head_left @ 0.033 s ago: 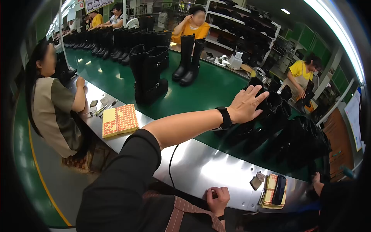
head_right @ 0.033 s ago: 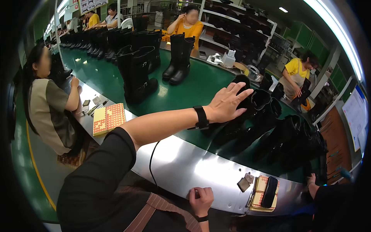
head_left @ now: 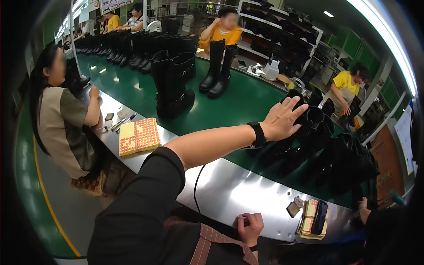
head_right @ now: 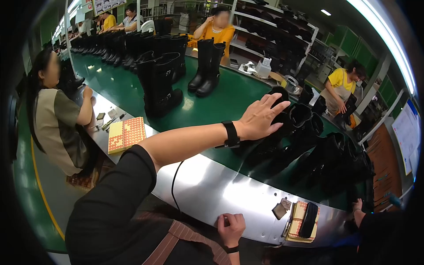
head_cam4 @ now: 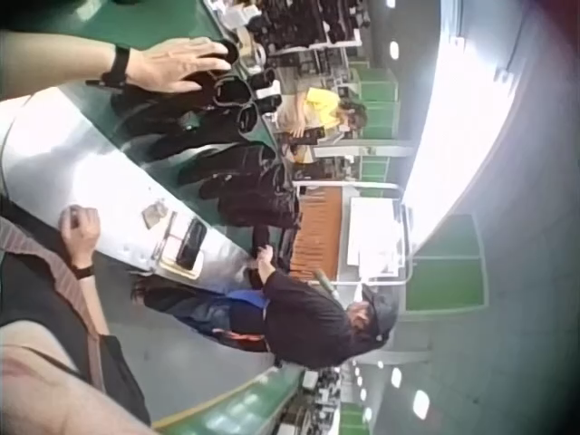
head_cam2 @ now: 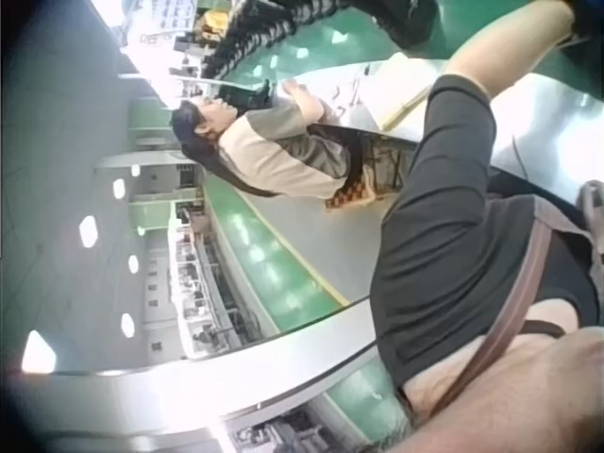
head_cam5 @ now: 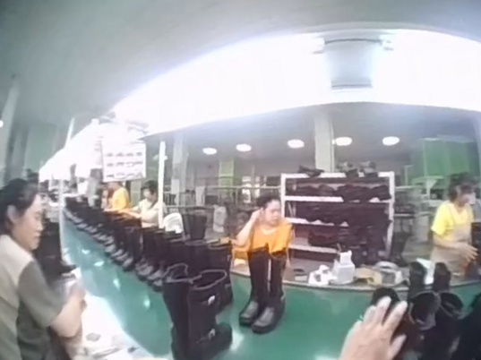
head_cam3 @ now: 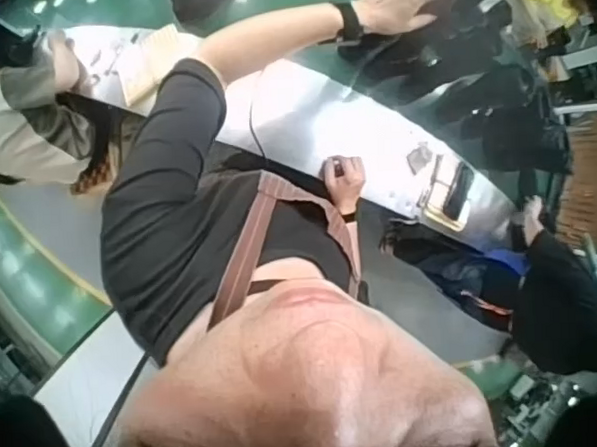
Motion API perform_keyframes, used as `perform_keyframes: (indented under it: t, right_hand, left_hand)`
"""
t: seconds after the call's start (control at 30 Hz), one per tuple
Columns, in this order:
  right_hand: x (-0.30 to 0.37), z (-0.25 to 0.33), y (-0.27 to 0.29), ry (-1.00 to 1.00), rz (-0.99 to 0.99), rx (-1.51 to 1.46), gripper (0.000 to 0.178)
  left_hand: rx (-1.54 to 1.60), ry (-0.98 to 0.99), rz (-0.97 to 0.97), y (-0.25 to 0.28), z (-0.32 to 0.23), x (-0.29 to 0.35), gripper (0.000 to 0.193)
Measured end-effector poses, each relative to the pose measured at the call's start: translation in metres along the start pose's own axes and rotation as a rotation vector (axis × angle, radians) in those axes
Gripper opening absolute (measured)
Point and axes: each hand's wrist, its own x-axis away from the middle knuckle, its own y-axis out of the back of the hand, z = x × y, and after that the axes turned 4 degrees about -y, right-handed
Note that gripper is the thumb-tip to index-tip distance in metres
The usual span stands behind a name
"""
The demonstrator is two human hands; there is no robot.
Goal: The worker is inspecting finished black boots on a conveyor belt, checking the zippers, and lining them up.
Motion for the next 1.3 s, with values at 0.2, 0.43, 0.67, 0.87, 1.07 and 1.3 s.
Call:
perform_keyframes:
  t: [0.2, 0.43, 0.67, 0.87, 1.07, 1.3]
  right_hand:
    - [0.001, 0.001, 0.001, 0.056, 0.011, 0.023, 0.008]
    - [0.003, 0.004, -0.001, 0.088, -0.03, 0.126, 0.012]
    - [-0.001, 0.005, -0.002, 0.011, 0.008, 0.179, 0.013]
    - [-0.004, -0.004, -0.01, -0.046, 0.039, 0.196, 0.015]
    - [-0.004, -0.005, -0.002, -0.044, 0.022, 0.218, 0.019]
    - [-0.03, -0.009, 0.003, -0.07, 0.293, 0.164, 0.029]
  left_hand:
    - [-0.03, 0.002, -0.051, 0.049, 0.002, 0.007, 0.057]
    - [-0.331, 0.014, 0.186, 0.104, 0.043, -0.002, 0.026]
    - [-0.83, -0.091, 0.276, 0.204, 0.152, -0.116, 0.022]
    - [-0.562, 0.478, 0.164, 0.201, 0.257, -0.17, 0.022]
    - [-0.577, 0.814, 0.073, 0.111, 0.385, -0.093, 0.028]
    - [-0.299, 0.803, 0.08, 0.059, 0.5, -0.044, 0.061]
